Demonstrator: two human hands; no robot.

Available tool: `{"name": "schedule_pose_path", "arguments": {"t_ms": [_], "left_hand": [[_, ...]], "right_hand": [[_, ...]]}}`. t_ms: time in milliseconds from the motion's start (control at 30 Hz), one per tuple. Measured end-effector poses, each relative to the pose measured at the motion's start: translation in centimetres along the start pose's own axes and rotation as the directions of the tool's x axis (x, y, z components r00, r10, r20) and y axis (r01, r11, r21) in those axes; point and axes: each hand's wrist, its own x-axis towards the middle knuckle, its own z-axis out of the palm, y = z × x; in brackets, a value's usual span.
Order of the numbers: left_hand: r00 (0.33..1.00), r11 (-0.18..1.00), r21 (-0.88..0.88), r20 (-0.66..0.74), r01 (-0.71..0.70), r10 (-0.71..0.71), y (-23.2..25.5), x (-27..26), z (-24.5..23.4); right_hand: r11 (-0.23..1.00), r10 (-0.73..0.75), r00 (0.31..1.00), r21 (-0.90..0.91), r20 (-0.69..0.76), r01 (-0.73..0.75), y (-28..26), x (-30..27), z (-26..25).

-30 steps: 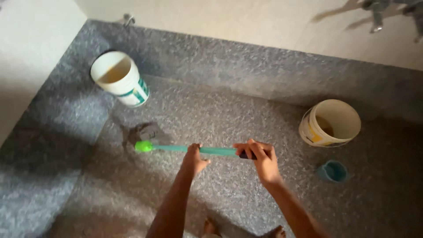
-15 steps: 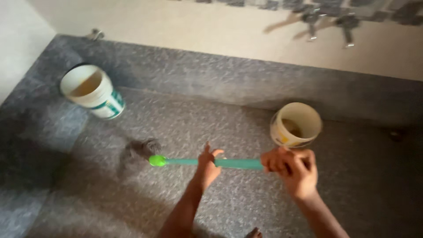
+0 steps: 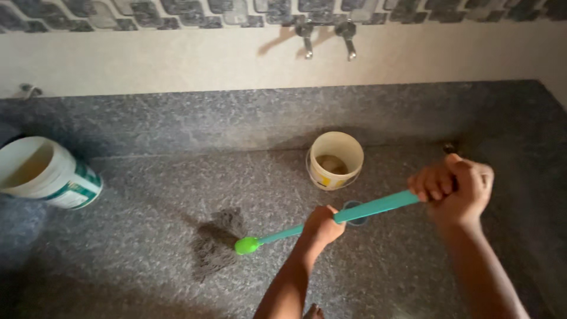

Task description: The person mops a floor using a mop, moving it across the surface while several buckets are placed around the room.

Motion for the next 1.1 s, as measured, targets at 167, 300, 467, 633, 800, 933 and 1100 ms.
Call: {"name": "schedule_pose_path", "arguments": {"t_ms": [167, 300, 467, 633, 800, 933, 1100], "left_hand": [[0.993, 0.996, 0.004, 0.076, 0.088, -0.088, -2.8, -1.8, -0.5], [0.975, 0.981, 0.069, 0.119, 0.181, -0.188, -6.3, -3.8, -3.4], [0.976, 0.975, 0.050, 0.001, 0.217, -0.217, -13.1, -7.1, -8.4], [0.936, 0.933, 0.083, -0.065, 0.350, -0.345, -22.6, -12.1, -12.6], [0.921, 0.923, 0.112, -0.178, 0.369, -0.346, -32.2, -17.6, -13.0], [0.884, 0.887, 0.160, -0.267, 0.434, -0.384, -35.3, -20.5, -15.9], [0.830, 0.911, 0.034, -0.426, 0.412, -0.360, -34.6, -21.2, -19.1]], "right_hand": [[0.998, 0.058, 0.997, 0.038, -0.055, -0.056, 3.0, -2.2, 0.2], [0.974, 0.112, 0.993, 0.196, 0.020, -0.114, 5.5, -3.6, 3.1], [0.986, 0.113, 0.993, 0.127, -0.045, -0.107, 9.4, -5.4, 11.4], [0.957, 0.169, 0.985, 0.241, -0.021, -0.159, 15.5, -10.5, 17.8], [0.908, 0.269, 0.960, 0.312, 0.084, -0.281, 23.2, -15.2, 20.6], [0.871, 0.460, 0.848, 0.053, 0.264, -0.489, 23.4, -17.6, 23.4], [0.847, 0.514, 0.775, -0.071, 0.369, -0.528, 21.4, -15.6, 27.1]]}}
